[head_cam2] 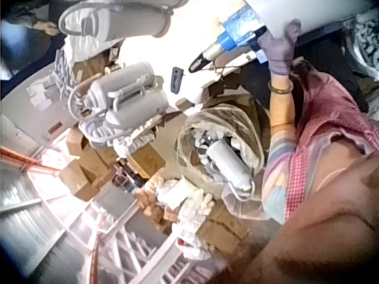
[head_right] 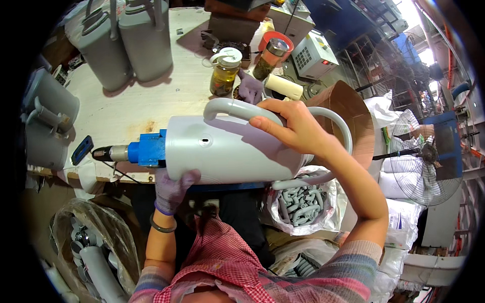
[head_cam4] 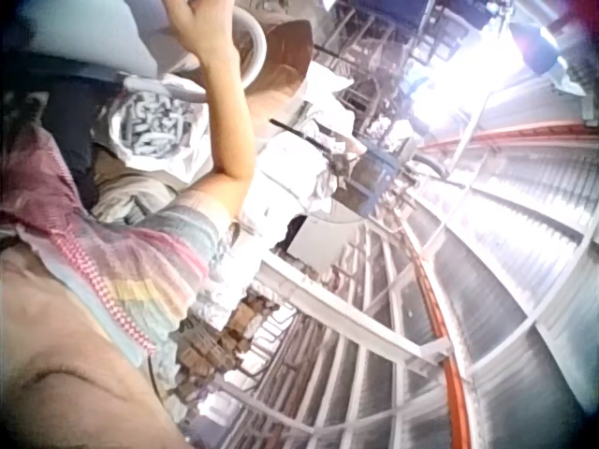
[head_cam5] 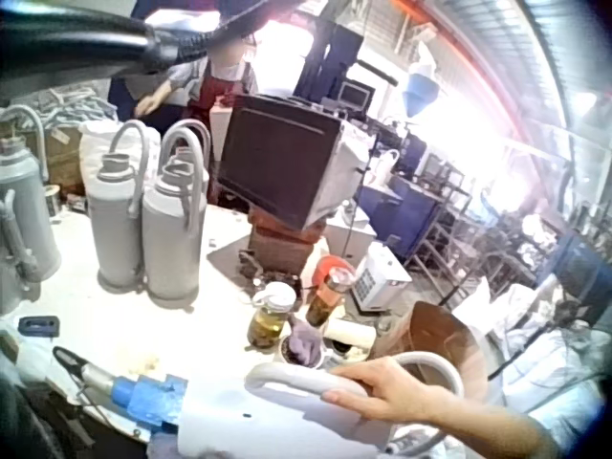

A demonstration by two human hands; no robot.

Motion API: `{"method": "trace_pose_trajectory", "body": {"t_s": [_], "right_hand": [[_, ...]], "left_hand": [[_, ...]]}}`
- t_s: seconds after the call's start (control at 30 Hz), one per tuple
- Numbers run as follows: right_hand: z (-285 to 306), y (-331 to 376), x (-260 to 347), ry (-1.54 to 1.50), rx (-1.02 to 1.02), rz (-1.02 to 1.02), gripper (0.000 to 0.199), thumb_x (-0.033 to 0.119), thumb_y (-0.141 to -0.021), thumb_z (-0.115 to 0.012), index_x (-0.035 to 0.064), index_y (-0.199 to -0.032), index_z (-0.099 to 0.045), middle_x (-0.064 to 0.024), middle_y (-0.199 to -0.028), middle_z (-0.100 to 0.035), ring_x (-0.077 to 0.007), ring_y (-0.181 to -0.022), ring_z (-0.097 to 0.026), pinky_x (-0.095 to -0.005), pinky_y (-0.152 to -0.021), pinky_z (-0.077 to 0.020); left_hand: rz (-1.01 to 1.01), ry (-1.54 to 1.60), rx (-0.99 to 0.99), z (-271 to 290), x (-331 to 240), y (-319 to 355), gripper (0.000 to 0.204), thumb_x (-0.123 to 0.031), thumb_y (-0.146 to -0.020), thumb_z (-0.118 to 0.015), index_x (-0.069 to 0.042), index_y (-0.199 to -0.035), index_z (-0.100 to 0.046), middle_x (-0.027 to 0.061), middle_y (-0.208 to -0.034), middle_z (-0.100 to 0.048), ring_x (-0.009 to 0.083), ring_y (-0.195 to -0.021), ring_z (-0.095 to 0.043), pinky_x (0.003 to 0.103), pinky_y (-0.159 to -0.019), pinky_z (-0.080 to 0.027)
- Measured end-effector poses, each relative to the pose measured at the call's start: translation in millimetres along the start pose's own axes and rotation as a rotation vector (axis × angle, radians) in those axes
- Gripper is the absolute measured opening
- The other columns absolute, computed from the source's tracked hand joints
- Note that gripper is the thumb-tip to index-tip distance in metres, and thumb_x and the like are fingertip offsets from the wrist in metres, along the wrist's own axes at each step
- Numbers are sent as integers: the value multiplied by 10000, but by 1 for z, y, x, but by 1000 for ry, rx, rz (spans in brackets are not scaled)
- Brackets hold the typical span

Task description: The person assembles white plastic sprayers by inserting small metal components into the nozzle openings using a blue bench vise. They repeatedly pick up sprayer bodies, secure them in the vise, insert the parts, and then place the finished units into a plastic bag.

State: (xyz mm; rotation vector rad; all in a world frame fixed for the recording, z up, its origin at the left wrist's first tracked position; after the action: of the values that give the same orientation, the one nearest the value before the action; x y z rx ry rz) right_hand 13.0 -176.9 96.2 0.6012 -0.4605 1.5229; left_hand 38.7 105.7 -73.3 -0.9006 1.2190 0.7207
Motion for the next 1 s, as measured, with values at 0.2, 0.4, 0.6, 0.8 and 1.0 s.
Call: {"method": "trace_pose_trajectory", "body": {"t_s": [0.2, 0.4, 0.6, 0.8, 1.0], "right_hand": [[-6, -15, 26, 272, 151, 37, 500, 455, -1007, -617, 9, -1231, -608, -224, -774, -632, -342, -716, -643, -428, -683, -493], [-12, -15, 43, 321, 31, 119, 554, 542, -1008, -557, 2, -1117, -617, -272, -801, -669, -476, -802, -653, -539, -737, -502], [26, 10, 39, 349, 6, 101, 538, 503, -1004, -568, -28, -1027, -654, -275, -794, -670, -469, -815, -662, -513, -750, -509], [54, 103, -13, 380, -105, -176, 437, 404, -988, -627, -33, -999, -623, -260, -724, -602, -421, -674, -578, -484, -666, -454], [53, 178, -71, 189, -273, -349, 378, 325, -1001, -649, -35, -921, -563, -156, -638, -468, -182, -598, -382, -374, -567, -382]], "left_hand": [[-171, -298, -40, 1, -16, 23, 435, -289, -868, -820, -15, -1181, -694, 154, -998, -736, 302, -898, -720, 349, -796, -561], [98, -223, -312, 37, -31, 42, 285, -22, -932, -640, 3, -1214, -674, 139, -1051, -720, 230, -945, -714, 335, -825, -567], [-109, -815, 223, 1, 20, 1, 223, -196, -925, -671, -38, -1082, -674, 168, -1037, -700, 352, -1006, -667, 445, -896, -530], [232, -1083, 507, -37, 76, -42, 482, -480, -946, -655, -106, -1246, -699, 218, -1121, -712, 382, -1045, -694, 463, -944, -531], [63, -1105, 204, -27, 67, -23, 288, -362, -870, -742, -93, -963, -782, 157, -883, -729, 331, -830, -699, 448, -761, -540]]}}
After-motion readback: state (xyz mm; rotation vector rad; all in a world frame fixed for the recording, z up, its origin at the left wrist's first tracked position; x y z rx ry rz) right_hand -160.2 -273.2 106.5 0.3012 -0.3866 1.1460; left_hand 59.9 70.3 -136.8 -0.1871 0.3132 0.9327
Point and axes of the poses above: each hand's wrist, its own y-axis away from the middle knuckle, its own z-axis out of the back of the hand, x = y × z, the point moved 2 cm from there along -y, towards the middle knuckle
